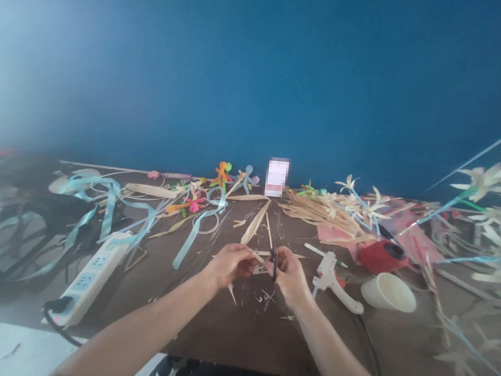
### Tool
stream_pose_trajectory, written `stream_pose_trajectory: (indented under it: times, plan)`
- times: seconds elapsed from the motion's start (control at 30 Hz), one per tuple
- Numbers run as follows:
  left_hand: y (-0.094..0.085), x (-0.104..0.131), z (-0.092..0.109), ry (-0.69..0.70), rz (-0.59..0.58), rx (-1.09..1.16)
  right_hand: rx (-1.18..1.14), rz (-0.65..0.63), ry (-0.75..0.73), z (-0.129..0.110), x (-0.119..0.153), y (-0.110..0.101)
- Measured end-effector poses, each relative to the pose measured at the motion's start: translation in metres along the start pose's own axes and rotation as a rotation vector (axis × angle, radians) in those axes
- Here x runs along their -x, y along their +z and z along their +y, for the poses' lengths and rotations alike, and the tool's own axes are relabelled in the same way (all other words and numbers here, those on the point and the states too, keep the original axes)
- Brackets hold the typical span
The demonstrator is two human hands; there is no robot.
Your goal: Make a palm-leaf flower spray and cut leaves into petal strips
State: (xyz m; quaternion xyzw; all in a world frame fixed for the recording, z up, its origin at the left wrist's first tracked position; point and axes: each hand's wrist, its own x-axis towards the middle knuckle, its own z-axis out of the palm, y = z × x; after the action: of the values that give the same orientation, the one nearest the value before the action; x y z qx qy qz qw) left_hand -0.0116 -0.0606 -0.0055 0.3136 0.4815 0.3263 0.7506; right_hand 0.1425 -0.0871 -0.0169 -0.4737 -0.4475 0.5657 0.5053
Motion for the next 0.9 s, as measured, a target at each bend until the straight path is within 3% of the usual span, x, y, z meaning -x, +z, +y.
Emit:
stream_pose_trajectory:
  times: [0.23, 0.43, 0.63, 0.77, 0.9]
  plan:
    - [0.010, 0.005, 0.001, -0.134, -0.022, 0.239, -0.101, 0.051, -0.018, -0.001, 0.009, 0.001]
    - [0.022, 0.019, -0.003, 0.083, 0.001, 0.102, -0.075, 0.123, -0.044, 0.001, 0.013, 0.003]
    - [0.023, 0.014, -0.009, 0.119, 0.067, 0.109, 0.019, 0.129, -0.050, 0.001, 0.015, 0.006]
    - [0.018, 0.012, -0.008, 0.170, 0.116, 0.087, 0.121, 0.071, -0.047, 0.000, 0.019, -0.002]
    - [0.013, 0.016, 0.000, 0.222, 0.163, 0.059, 0.369, -0.006, -0.034, 0.001, 0.029, -0.017]
